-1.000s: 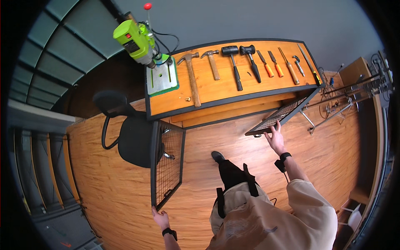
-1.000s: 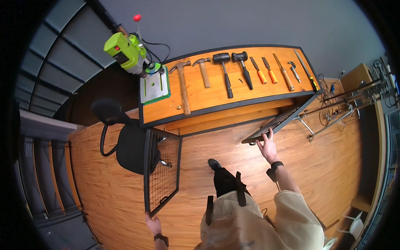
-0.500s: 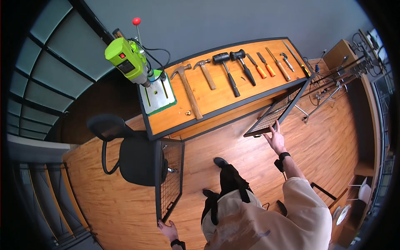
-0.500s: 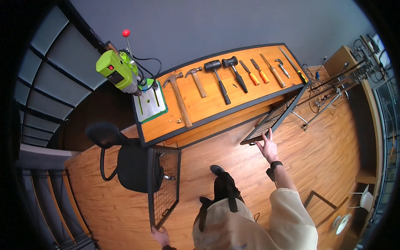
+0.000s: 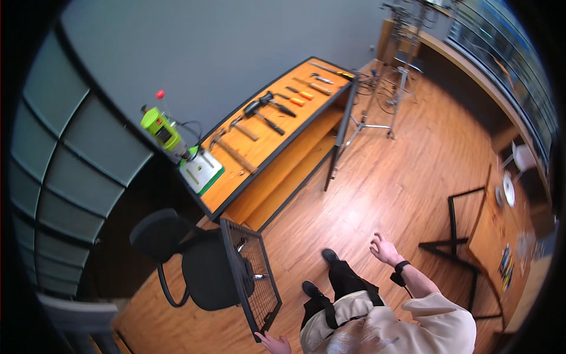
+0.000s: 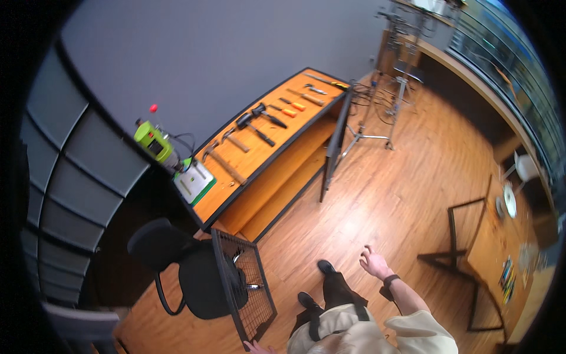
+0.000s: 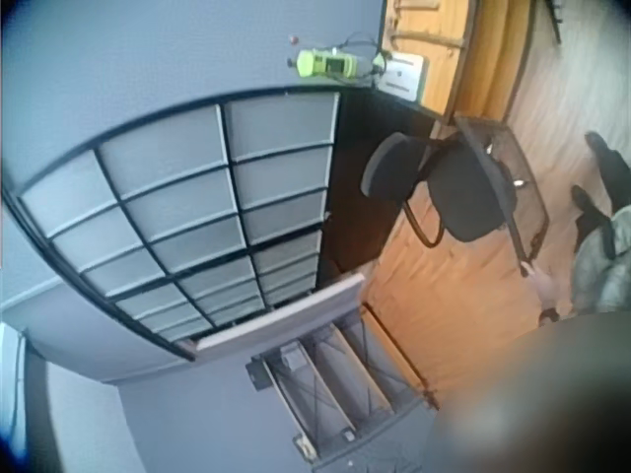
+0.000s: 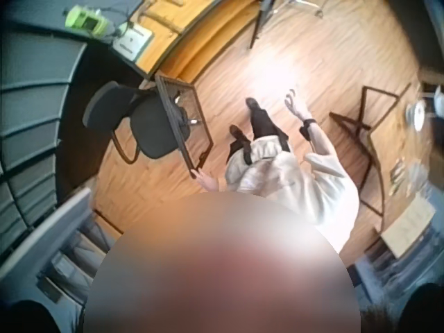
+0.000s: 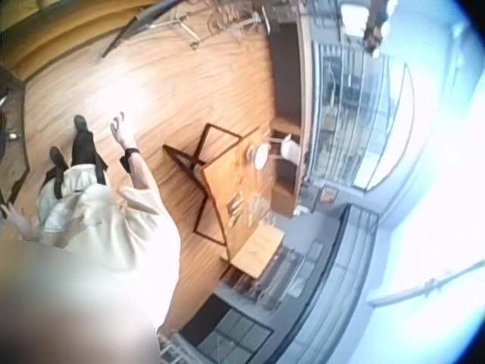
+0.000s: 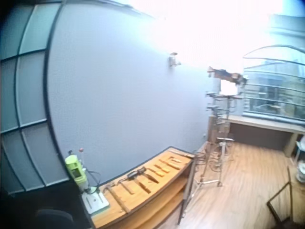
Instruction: Gathering and organizing various tools from a central table and placing them on a secondary cabinet shelf.
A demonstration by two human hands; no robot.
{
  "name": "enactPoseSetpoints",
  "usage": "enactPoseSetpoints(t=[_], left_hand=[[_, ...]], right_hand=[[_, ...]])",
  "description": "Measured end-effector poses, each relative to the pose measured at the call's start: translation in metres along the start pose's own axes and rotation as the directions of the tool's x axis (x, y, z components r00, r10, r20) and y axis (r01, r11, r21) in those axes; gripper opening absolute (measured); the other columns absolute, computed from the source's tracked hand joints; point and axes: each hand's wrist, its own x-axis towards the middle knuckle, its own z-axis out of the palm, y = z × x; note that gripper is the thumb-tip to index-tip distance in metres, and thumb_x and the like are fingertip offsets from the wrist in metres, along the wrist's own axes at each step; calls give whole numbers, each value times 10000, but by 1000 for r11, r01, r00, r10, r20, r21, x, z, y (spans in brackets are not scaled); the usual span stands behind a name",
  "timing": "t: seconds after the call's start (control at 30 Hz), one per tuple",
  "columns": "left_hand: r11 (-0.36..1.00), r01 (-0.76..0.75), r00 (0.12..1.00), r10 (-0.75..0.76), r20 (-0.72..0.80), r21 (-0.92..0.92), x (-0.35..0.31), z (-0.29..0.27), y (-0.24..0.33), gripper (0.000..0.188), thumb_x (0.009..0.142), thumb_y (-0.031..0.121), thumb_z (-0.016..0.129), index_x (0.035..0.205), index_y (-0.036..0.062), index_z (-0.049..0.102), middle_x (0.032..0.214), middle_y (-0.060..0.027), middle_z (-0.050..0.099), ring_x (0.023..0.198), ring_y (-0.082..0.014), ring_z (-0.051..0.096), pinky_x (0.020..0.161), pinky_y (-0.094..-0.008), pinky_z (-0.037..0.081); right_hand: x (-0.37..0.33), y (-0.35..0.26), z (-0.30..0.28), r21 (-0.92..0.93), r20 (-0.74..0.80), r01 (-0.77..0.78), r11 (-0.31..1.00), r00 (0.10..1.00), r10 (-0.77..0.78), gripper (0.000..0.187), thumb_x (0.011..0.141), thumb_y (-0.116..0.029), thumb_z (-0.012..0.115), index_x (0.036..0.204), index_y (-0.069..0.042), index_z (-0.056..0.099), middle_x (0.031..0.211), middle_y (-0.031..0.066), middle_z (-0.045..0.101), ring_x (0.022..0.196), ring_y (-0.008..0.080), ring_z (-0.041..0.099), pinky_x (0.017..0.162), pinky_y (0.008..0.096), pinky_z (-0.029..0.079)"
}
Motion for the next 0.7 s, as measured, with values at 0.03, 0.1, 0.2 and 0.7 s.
enactPoseSetpoints(t=[0.03,0.1,0.2,0.7], left_hand=[[999,-45,998,46,35,-14,1,-3,-3,644,820,205,605,1350,-61,354,1470,-312,152,1285,-485,281,1058,-474,273],[989,-148,989,148,31,-3,5,-7,-9,632,790,197,644,1313,-59,400,1462,-337,142,1300,-499,253,1067,-485,264],[988,-107,992,99,78,110,8,-8,-16,598,714,173,713,1213,-43,465,1442,-383,111,1306,-512,239,1061,-490,288],[269,-713,700,238,673,647,86,66,24,214,772,292,635,831,87,651,956,-236,649,914,-326,644,741,-462,518]], right_hand=[[-33,5,4,23,59,-85,996,995,83,283,853,-296,582,1021,-68,575,1288,211,452,910,393,603,766,448,516],[-94,15,15,77,17,-196,978,981,195,275,853,-300,571,995,-65,594,1257,201,477,934,377,598,795,441,507],[-180,37,34,115,18,-351,929,936,351,270,848,-286,558,973,-55,618,1156,162,548,950,342,597,833,421,494],[-528,154,102,561,44,-673,482,606,794,315,847,-286,521,1006,-38,631,1033,174,642,1007,318,595,864,415,475]])
